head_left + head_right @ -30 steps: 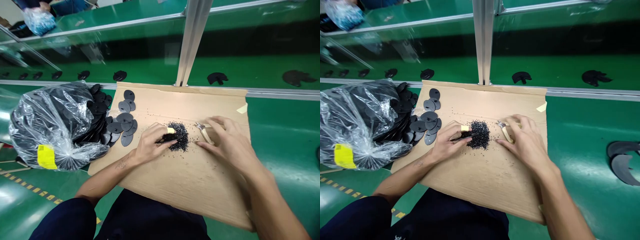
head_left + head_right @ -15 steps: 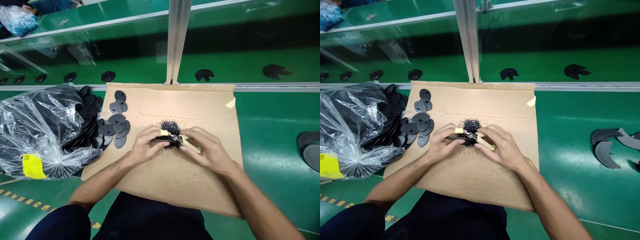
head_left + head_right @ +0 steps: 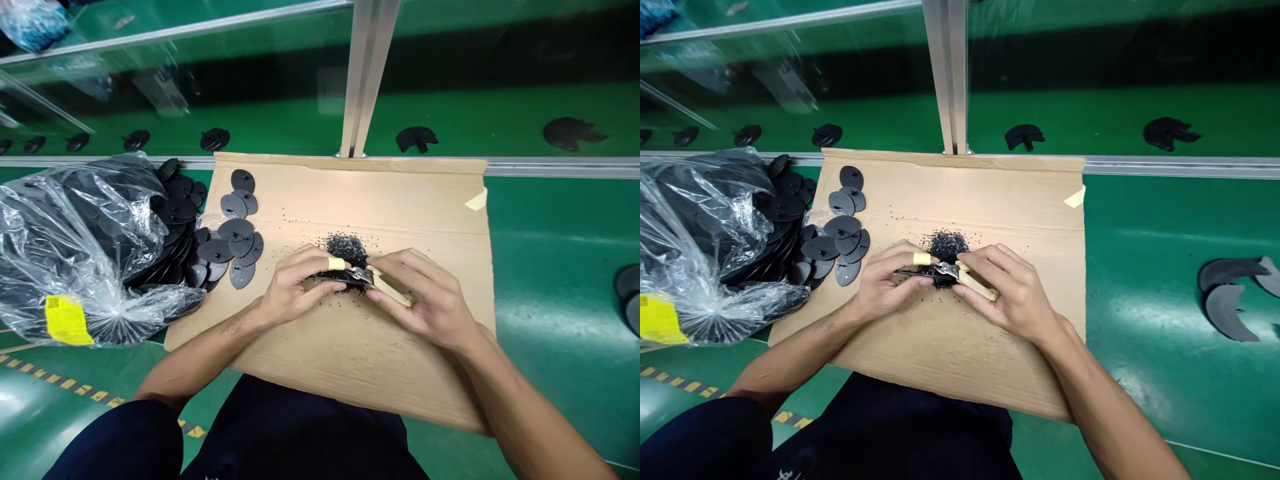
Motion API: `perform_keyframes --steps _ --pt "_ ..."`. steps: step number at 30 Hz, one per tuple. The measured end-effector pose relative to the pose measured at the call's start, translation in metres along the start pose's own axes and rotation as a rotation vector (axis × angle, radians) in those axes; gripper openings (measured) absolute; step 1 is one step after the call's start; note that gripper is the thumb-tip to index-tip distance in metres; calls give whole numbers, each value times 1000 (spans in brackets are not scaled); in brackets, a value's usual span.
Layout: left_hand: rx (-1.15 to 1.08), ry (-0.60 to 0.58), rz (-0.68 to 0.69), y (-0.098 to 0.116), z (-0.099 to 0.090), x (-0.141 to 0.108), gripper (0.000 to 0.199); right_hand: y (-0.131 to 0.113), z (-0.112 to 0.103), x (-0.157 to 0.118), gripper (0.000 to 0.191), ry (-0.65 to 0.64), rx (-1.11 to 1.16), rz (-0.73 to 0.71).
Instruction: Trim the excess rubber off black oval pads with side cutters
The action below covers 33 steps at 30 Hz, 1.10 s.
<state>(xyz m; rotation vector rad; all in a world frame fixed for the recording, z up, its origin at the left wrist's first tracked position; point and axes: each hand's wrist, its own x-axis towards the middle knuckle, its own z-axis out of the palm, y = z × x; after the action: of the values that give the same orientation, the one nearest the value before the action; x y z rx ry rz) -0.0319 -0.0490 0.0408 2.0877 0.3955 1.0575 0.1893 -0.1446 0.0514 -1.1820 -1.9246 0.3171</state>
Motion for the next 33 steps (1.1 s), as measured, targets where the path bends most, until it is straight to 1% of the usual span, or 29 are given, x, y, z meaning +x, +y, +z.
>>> perform_keyframes --steps 5,11,18,22,25,28,31,33 --pt "-26 7 -13 0 3 -1 19 -3 -4 0 26 -28 -32 14" --pt "-55 17 -1 -2 5 -2 18 -4 -7 -1 27 -59 -65 16" --pt "-75 15 -68 -1 7 -4 19 -10 -9 0 19 -75 -125 17" --pt "34 -22 -68 4 1 2 19 -8 -10 0 15 -54 -215 27" --pt "116 -90 12 5 -1 4 22 -5 -9 0 12 -66 -324 19" --pt "327 -162 104 2 -1 2 17 -3 -7 0 11 -73 -412 -23" --pt "519 -153 155 -2 -2 1 11 -1 -8 0 12 -66 -424 -28" --pt "527 -135 155 -4 -4 1 12 -1 -9 1 14 -62 -380 -4"
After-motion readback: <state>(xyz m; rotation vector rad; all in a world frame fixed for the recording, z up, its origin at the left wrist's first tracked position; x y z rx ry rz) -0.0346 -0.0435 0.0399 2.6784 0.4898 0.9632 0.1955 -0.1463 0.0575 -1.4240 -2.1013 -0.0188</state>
